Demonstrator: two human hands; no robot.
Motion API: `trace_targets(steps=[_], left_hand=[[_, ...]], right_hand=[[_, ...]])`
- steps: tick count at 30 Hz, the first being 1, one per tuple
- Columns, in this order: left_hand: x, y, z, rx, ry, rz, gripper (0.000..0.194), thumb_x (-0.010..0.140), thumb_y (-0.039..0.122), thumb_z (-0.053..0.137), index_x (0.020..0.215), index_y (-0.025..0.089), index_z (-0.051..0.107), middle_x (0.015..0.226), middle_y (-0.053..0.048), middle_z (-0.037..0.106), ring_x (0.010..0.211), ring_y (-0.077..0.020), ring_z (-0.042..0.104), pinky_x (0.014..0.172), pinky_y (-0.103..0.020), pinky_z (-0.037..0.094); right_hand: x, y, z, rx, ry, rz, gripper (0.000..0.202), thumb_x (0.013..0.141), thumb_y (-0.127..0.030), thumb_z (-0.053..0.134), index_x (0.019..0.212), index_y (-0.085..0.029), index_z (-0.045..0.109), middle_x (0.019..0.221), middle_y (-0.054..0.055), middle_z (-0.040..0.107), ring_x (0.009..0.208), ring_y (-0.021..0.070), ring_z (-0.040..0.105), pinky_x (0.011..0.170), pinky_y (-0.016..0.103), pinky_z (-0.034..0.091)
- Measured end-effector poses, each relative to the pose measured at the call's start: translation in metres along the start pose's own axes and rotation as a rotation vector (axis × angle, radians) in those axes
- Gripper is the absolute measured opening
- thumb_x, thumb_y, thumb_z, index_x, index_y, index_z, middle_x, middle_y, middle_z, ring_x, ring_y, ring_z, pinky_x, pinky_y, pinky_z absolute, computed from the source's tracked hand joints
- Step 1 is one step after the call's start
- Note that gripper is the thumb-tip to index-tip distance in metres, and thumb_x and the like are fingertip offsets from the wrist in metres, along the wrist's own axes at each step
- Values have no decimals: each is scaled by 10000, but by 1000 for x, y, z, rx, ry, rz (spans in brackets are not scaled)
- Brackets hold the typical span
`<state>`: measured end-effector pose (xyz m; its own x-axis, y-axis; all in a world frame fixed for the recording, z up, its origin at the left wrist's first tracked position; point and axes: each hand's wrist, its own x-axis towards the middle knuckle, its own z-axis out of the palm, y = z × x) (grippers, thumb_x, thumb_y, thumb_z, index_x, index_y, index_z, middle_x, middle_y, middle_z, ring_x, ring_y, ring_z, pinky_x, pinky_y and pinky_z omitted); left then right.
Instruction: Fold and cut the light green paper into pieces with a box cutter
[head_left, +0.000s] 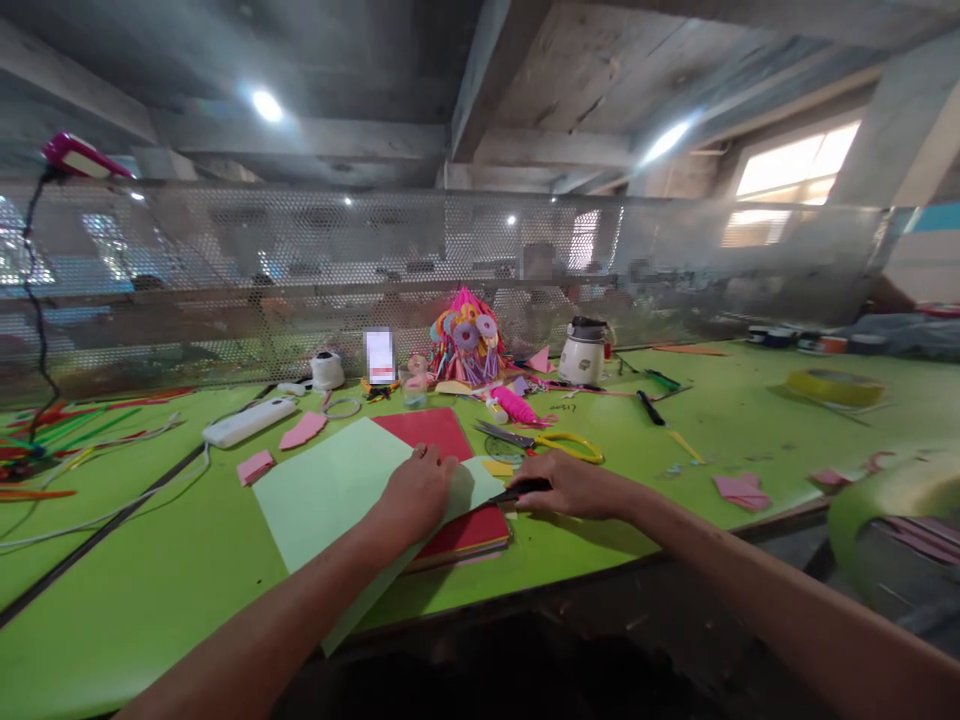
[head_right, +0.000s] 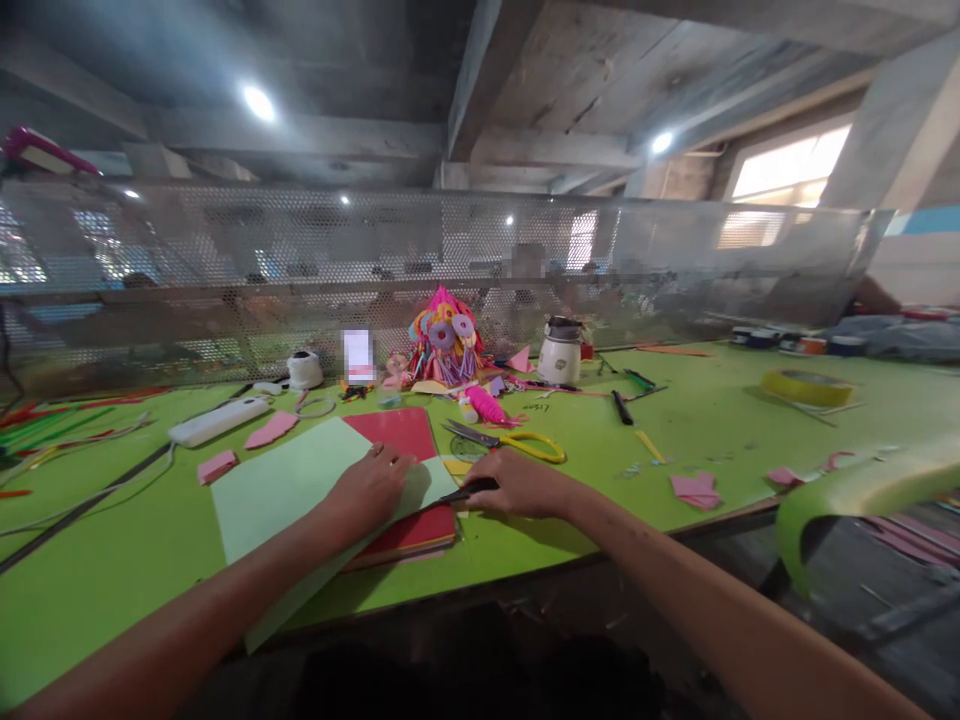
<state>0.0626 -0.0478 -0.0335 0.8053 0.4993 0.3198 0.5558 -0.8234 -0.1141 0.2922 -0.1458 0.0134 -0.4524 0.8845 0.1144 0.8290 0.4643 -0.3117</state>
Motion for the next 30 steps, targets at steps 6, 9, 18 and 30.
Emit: trace_targets(steps=[6,9,18,30], left_hand=[[-6,-5,-17,-52,-25,17,192,878,111,412,939,134,593,957,-128,595,933,-247,537,838,-410,434],[-15,-18,-29,-250,-32,72,168,890,187,462,1016,156,568,1016,-101,579,938,-208,551,832,-350,457],[-44,-29,-28,-541,-19,209,239,946,211,389,1051,184,602,1103,-88,568,1025,-162,534,922,-318,447],[-46,-32,-19,-585,26,183,271,951,228,388,1098,188,612,1120,-83,569,1034,-155,536,944,-302,437]], right_hand=[[0,1,4,-37,50,-7,295,883,-393,528,1036,-198,688,912,62,698,833,192,612,738,282,431],[-3,1,10,-71,79,15,313,892,-401,513,1070,-203,677,959,75,692,891,212,603,781,305,431],[-10,-9,23,-169,135,81,303,905,-391,493,1058,-169,632,983,110,638,932,231,575,807,337,435],[-5,-18,25,-144,129,60,272,899,-347,515,1007,-124,628,937,117,627,901,224,575,799,337,448]])
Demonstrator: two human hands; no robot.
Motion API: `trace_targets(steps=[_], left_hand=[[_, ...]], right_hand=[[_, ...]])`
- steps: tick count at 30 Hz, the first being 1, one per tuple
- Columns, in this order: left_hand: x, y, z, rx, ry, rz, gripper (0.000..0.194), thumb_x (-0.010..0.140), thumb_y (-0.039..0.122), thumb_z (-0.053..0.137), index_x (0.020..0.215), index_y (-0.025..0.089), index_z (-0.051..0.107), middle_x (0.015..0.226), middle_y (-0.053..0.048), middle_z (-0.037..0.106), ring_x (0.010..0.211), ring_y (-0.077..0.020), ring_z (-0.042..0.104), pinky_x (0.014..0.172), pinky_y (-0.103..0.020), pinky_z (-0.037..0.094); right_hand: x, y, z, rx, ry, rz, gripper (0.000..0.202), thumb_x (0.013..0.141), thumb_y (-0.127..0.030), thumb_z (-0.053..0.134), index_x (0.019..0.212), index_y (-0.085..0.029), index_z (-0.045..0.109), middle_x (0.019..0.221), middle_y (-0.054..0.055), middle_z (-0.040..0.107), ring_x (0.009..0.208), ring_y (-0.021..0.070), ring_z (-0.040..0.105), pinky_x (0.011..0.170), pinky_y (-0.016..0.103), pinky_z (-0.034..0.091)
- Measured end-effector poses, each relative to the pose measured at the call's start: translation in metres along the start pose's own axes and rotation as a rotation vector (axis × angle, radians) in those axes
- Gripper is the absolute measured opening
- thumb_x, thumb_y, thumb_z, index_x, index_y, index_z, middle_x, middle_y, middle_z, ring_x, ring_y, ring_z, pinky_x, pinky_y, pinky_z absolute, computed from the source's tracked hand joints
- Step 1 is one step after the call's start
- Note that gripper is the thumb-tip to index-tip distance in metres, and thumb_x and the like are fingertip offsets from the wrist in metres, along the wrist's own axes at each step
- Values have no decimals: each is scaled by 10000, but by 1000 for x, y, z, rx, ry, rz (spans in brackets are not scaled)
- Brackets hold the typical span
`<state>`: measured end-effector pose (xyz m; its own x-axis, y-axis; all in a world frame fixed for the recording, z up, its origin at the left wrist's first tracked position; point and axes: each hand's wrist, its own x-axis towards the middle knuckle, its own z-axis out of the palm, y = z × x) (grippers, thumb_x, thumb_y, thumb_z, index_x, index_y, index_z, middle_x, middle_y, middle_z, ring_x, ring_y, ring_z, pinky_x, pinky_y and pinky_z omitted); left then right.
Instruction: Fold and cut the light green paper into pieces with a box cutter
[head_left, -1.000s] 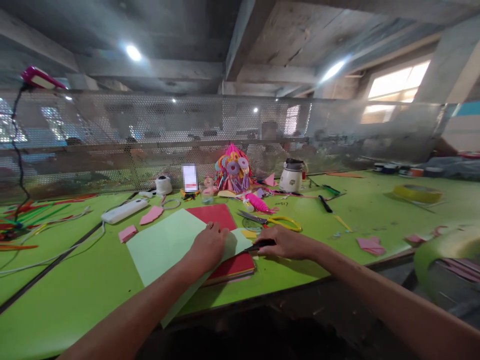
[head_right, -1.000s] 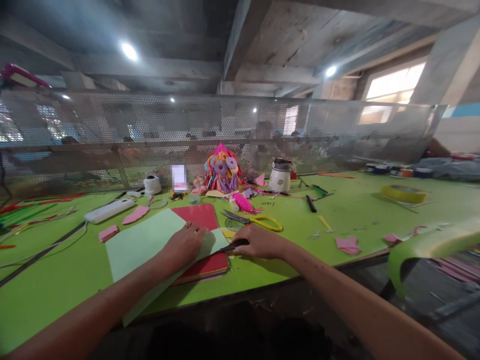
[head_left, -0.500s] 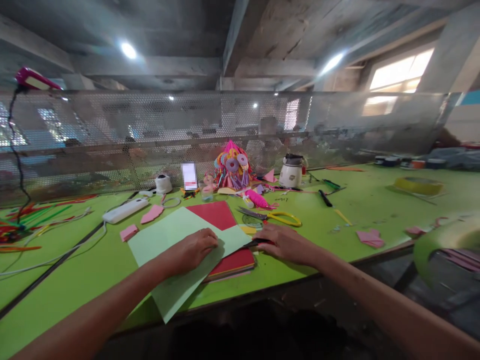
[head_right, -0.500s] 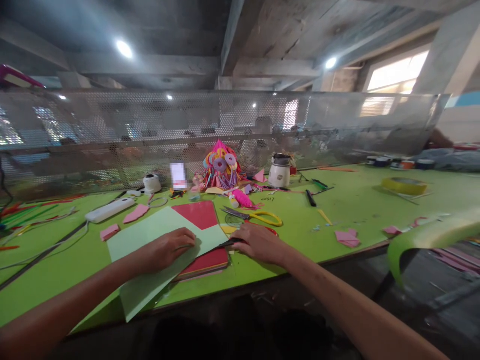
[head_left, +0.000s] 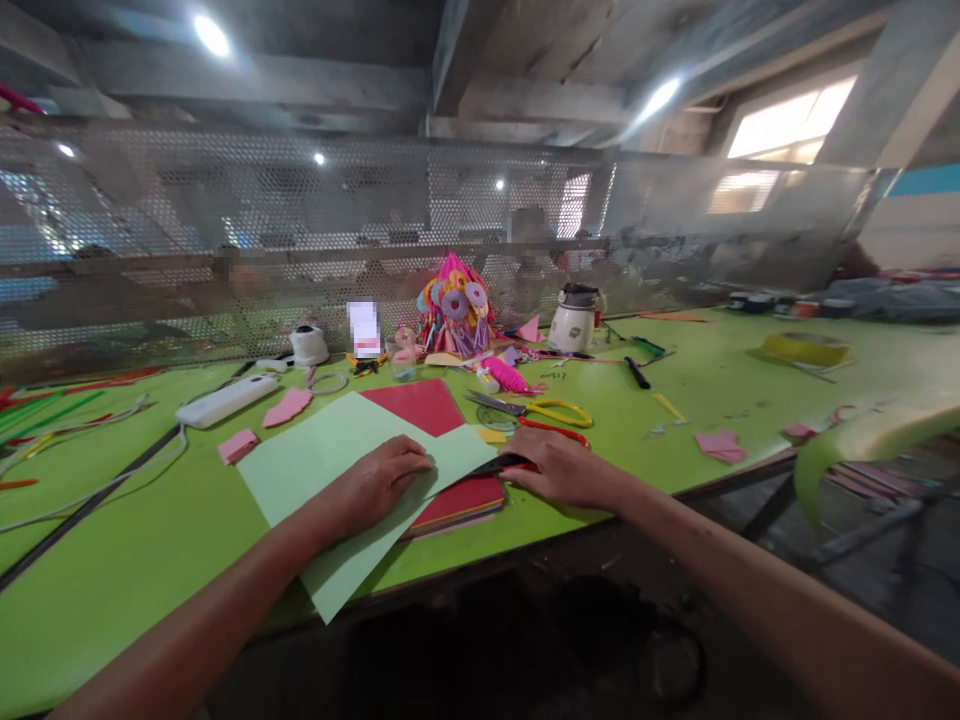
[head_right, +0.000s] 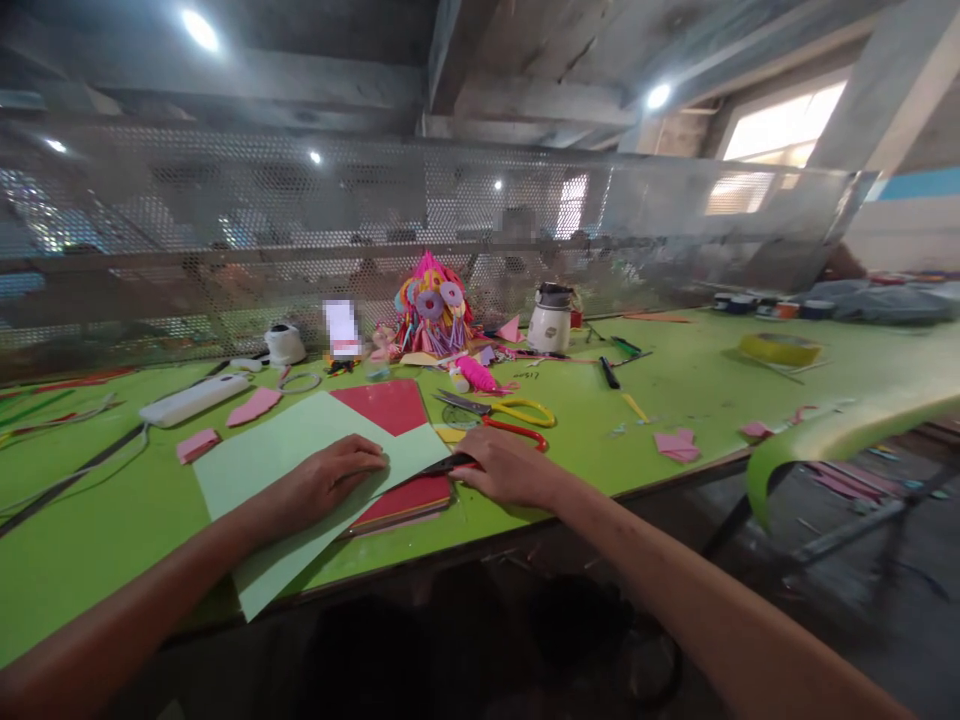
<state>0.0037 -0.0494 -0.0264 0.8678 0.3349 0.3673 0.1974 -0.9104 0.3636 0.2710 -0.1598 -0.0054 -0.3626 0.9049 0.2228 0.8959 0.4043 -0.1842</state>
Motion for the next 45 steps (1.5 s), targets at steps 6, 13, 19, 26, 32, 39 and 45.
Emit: trace_targets(steps=[6,13,19,26,32,39,45], left_hand=[[0,0,-1,78,-15,-24,259,942,216,400,1086,187,614,1110,-83,594,1028,-187,538,937,-340,432],[-1,-5,0,64,-13,-17,221,926,186,424,1074,191,587,1093,-74,592,1020,-183,542,920,-332,441],[0,-5,-1,62,-13,5,200,909,158,440,1048,187,580,1078,-71,592,1012,-181,545,904,-330,447],[-1,-7,0,62,-7,2,207,916,171,435,1055,188,587,1080,-72,589,1008,-184,543,908,-344,444],[1,-6,0,63,-15,-7,206,916,180,446,1066,186,588,1081,-73,586,1004,-185,543,908,-344,444],[1,-5,-1,66,-11,-3,203,924,206,437,1049,183,595,1052,-82,593,997,-191,547,895,-348,450],[1,-4,-1,65,-6,-25,200,922,203,434,1052,186,585,1043,-81,590,990,-192,546,891,-347,448]], right_hand=[[3,-2,3,-34,-5,-6,253,890,-329,532,994,-117,625,928,117,618,878,229,571,768,339,453],[-1,-1,7,-42,27,-7,242,891,-333,528,974,-118,604,920,118,609,873,231,566,759,339,453],[-5,-5,4,-57,7,1,237,901,-339,511,947,-125,602,899,110,610,855,226,565,745,333,450],[0,-16,2,-86,-1,12,256,889,-338,527,955,-106,614,915,126,618,859,242,568,743,348,450],[3,-17,4,-84,-7,-1,260,893,-336,522,972,-108,618,914,124,623,878,244,570,759,348,444],[7,-21,2,-86,-39,-10,254,902,-340,502,943,-113,608,900,115,622,856,231,573,737,331,433],[12,-22,2,-91,-63,-23,233,889,-334,517,930,-122,604,907,111,621,851,226,572,732,324,426]])
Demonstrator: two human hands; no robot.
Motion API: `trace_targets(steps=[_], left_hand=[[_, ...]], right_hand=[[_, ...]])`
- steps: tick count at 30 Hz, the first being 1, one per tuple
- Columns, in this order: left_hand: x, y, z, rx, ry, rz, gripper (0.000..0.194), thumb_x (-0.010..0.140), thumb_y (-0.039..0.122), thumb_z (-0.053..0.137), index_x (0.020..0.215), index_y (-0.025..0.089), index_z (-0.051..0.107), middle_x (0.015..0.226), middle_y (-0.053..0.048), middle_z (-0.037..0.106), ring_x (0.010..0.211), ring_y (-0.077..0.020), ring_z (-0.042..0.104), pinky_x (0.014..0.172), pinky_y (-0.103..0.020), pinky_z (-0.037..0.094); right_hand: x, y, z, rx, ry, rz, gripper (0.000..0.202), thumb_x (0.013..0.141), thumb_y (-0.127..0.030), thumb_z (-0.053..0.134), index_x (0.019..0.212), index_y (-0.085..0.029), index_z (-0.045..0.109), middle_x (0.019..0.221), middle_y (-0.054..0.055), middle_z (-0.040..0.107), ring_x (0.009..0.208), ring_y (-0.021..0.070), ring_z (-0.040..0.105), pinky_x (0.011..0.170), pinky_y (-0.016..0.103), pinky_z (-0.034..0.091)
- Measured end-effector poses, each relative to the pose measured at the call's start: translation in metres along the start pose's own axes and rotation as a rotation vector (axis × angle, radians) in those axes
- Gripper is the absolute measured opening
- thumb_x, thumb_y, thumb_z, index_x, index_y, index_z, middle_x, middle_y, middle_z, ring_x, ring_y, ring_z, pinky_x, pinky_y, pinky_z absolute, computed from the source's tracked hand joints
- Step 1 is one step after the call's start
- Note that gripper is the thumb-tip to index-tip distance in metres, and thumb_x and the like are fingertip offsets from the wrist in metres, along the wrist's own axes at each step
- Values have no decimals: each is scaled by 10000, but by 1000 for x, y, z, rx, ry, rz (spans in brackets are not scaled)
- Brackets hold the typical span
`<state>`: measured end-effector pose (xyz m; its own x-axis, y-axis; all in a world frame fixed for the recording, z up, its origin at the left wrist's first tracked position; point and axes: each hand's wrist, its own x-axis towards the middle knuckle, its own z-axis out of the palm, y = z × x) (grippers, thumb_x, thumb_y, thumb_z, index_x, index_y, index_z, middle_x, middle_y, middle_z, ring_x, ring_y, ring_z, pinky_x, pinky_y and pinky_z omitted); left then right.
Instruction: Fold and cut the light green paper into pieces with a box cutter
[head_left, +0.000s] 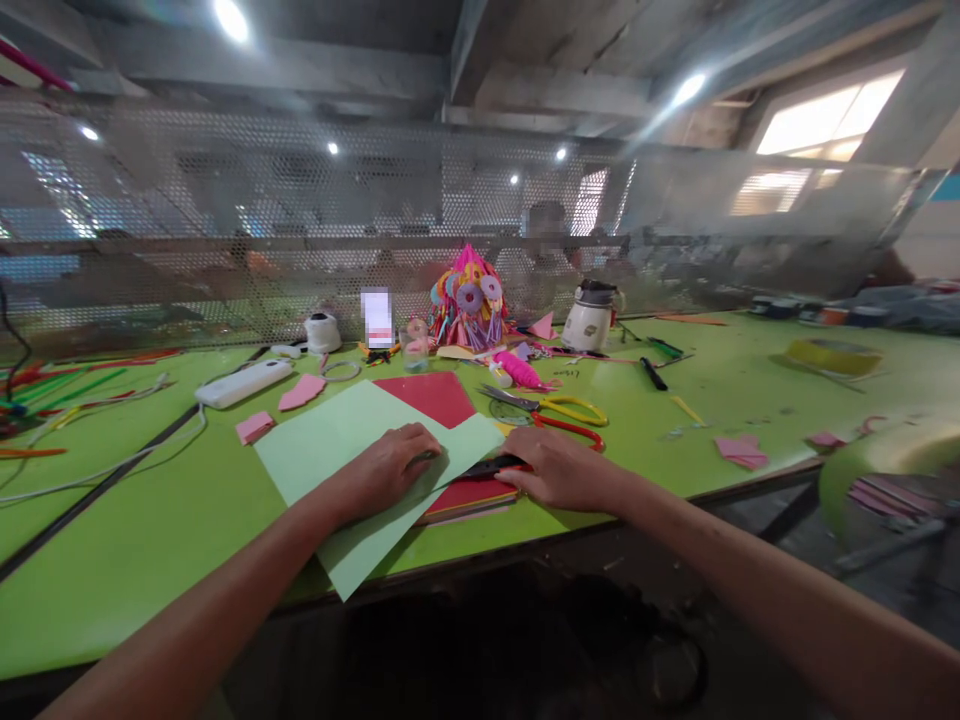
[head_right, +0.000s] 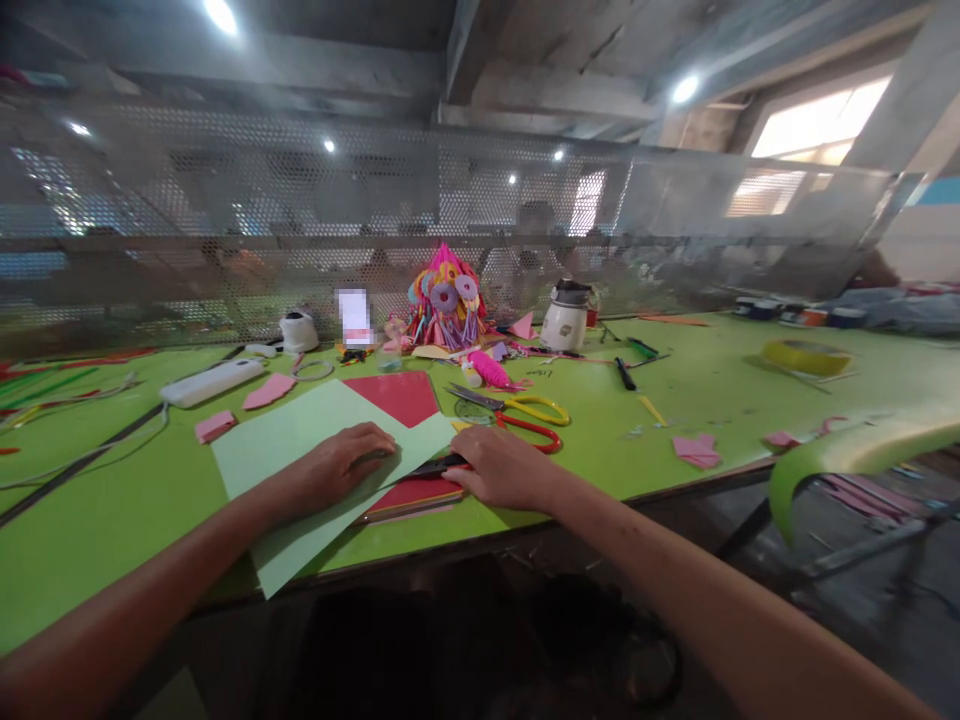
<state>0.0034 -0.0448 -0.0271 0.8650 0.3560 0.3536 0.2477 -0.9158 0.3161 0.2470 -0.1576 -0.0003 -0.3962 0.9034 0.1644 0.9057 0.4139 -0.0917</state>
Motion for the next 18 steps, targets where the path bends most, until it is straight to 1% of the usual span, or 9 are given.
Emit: trace_targets(steps=[8,13,18], left_hand=[[-2,-1,1,13,-12,-64,226,918,211,425,1121,198,525,1079,-71,570,1013,-198,535,905,-376,440],[-2,0,1,9,1,-88,187,906,165,425,1070,197,507,1051,-62,575,1004,-198,543,894,-377,444],[-1,7,-4,-18,-24,-92,198,861,111,477,1039,188,517,1055,-64,579,994,-192,556,872,-347,457]], right_hand=[[6,-4,-5,-3,-25,15,234,884,-350,517,912,-134,603,887,98,624,830,219,582,719,307,423],[10,-5,-8,23,-37,2,227,878,-340,523,929,-138,615,885,98,636,822,220,590,710,304,420],[9,1,-11,69,-36,-23,226,869,-314,537,960,-136,642,890,103,648,832,227,594,723,318,425]])
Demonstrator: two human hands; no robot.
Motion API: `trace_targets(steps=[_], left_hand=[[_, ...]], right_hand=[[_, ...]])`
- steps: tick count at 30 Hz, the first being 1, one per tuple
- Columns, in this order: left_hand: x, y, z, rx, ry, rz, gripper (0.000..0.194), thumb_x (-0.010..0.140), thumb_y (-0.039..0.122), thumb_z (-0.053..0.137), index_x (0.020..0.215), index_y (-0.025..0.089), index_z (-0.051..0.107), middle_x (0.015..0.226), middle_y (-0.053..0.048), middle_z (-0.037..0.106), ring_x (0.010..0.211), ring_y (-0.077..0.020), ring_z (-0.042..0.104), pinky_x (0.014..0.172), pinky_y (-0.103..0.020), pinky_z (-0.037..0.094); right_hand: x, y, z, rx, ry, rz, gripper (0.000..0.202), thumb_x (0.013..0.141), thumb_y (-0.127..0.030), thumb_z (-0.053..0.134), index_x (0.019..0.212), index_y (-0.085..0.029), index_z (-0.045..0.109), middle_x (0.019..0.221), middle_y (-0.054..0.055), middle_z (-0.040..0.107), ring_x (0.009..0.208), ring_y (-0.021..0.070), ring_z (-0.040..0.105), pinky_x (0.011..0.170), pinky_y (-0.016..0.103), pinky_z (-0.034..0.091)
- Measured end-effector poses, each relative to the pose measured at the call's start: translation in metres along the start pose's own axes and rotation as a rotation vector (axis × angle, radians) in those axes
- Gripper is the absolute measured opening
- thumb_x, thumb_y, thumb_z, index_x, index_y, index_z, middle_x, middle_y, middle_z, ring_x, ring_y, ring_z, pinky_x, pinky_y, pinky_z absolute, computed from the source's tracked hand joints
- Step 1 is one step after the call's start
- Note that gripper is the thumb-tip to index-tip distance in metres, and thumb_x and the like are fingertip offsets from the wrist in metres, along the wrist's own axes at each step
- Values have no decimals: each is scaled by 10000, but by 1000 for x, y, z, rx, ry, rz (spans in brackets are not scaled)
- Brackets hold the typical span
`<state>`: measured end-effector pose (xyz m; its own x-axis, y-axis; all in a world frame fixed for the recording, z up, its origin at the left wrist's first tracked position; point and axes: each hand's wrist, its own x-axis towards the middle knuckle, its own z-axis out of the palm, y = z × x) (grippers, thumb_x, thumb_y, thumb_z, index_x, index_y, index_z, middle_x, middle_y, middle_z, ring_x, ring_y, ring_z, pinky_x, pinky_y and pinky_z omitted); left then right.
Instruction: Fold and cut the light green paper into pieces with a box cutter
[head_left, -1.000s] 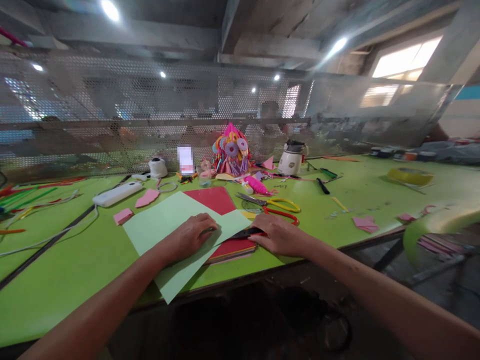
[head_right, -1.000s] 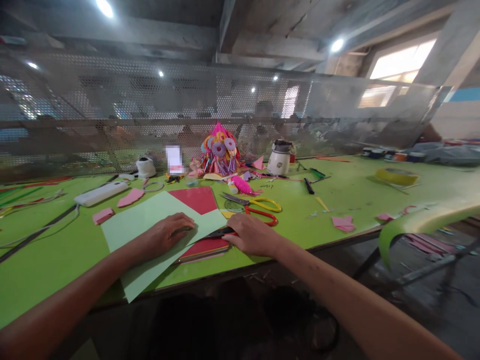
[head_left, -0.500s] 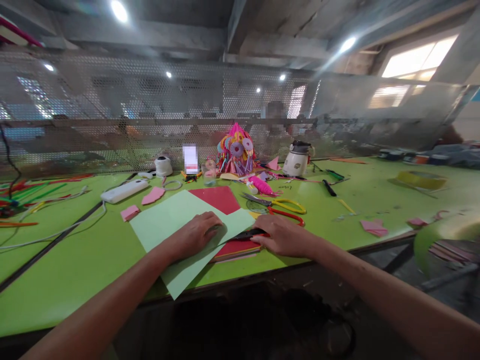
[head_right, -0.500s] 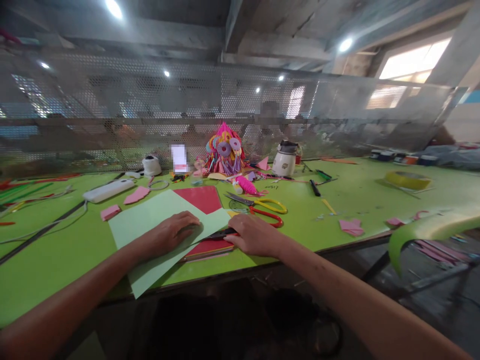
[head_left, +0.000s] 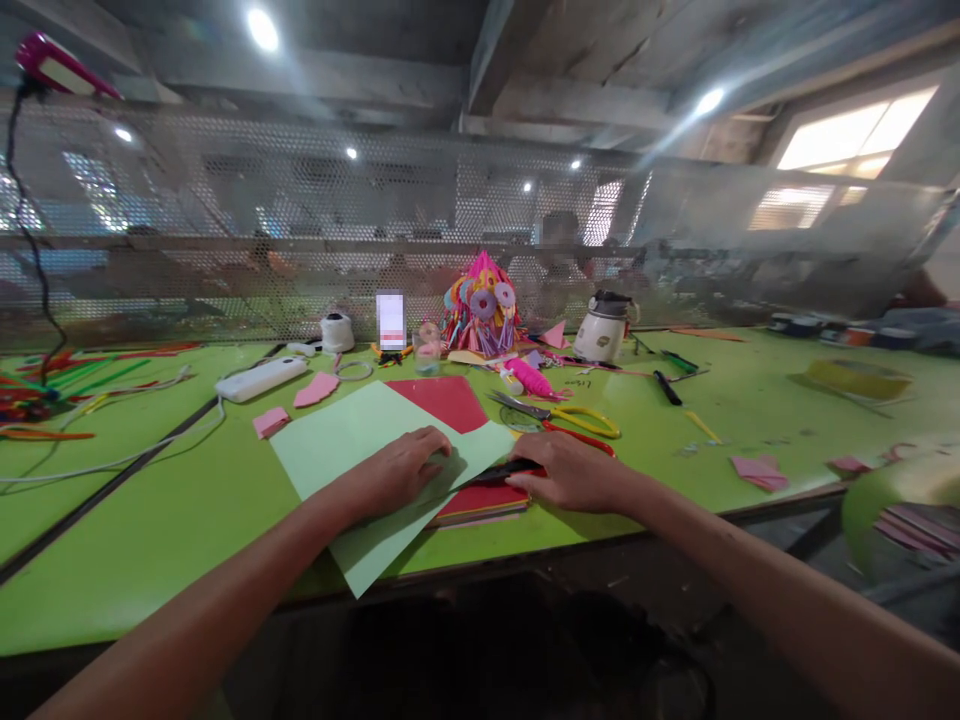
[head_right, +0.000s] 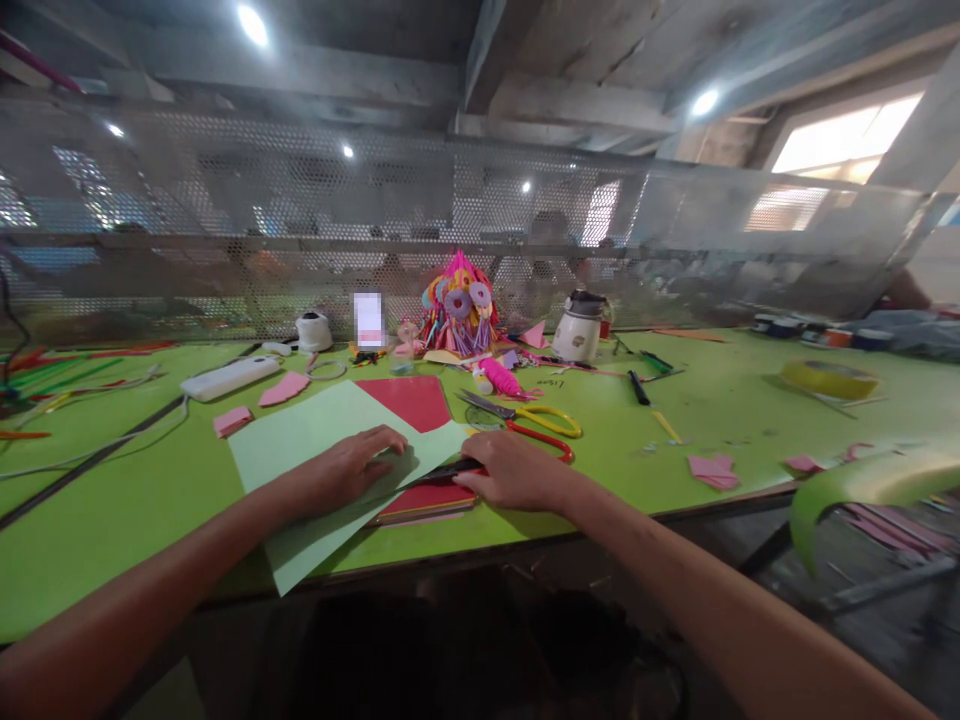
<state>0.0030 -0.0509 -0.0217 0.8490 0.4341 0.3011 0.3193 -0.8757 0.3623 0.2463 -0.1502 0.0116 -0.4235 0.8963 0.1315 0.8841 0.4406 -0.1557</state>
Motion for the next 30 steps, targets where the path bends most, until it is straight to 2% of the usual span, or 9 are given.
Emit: trace_targets(steps=[4,10,14,16,19,23,27,30], left_hand=[[2,5,1,-9,-11,20,125,878,150,484,988,180,535,1061,-73,575,978,-186,565,859,-331,467],[5,2,8,60,52,73,99,875,153,483,878,169,581,1078,-100,585,1028,-205,547,882,-331,467],[-5,0,-2,179,80,66,163,872,157,479,875,181,641,1114,-113,581,1050,-238,536,887,-393,460],[-14,0,-10,228,80,48,187,877,167,472,888,186,658,1085,-114,593,1024,-248,538,877,-424,451],[-27,-1,-16,185,54,69,223,896,170,446,977,187,653,1023,-105,617,980,-228,544,856,-395,453],[-34,-4,-11,105,95,77,244,910,181,429,1035,181,639,1020,-107,618,968,-215,541,867,-380,446],[-35,-8,-5,110,104,62,245,917,182,423,1058,169,623,1039,-107,605,977,-218,517,877,-386,430],[-36,-8,-4,123,105,48,245,919,174,415,1050,160,622,1033,-106,605,969,-216,514,882,-390,420]], right_hand=[[0,6,-4,32,10,-54,228,871,-293,535,1008,-146,642,953,102,622,886,220,578,773,327,433],[-1,8,-3,14,18,-81,242,882,-313,526,1033,-160,638,961,91,602,900,215,569,799,340,439],[-2,6,-1,2,25,-79,234,881,-316,527,1008,-158,644,930,86,608,864,214,579,768,337,443],[-2,6,0,2,34,-80,237,879,-314,532,1007,-150,646,924,90,611,857,217,581,760,339,443],[-1,6,1,12,48,-91,226,875,-309,535,977,-146,652,905,91,611,844,219,579,752,342,444],[2,5,4,35,47,-98,216,875,-310,536,956,-148,654,922,95,613,863,219,581,762,336,451],[5,2,5,38,41,-97,254,877,-324,533,1028,-151,643,979,106,614,911,228,583,802,350,454],[5,1,6,32,44,-100,248,881,-325,527,1008,-147,644,970,107,610,903,225,580,799,350,456]])
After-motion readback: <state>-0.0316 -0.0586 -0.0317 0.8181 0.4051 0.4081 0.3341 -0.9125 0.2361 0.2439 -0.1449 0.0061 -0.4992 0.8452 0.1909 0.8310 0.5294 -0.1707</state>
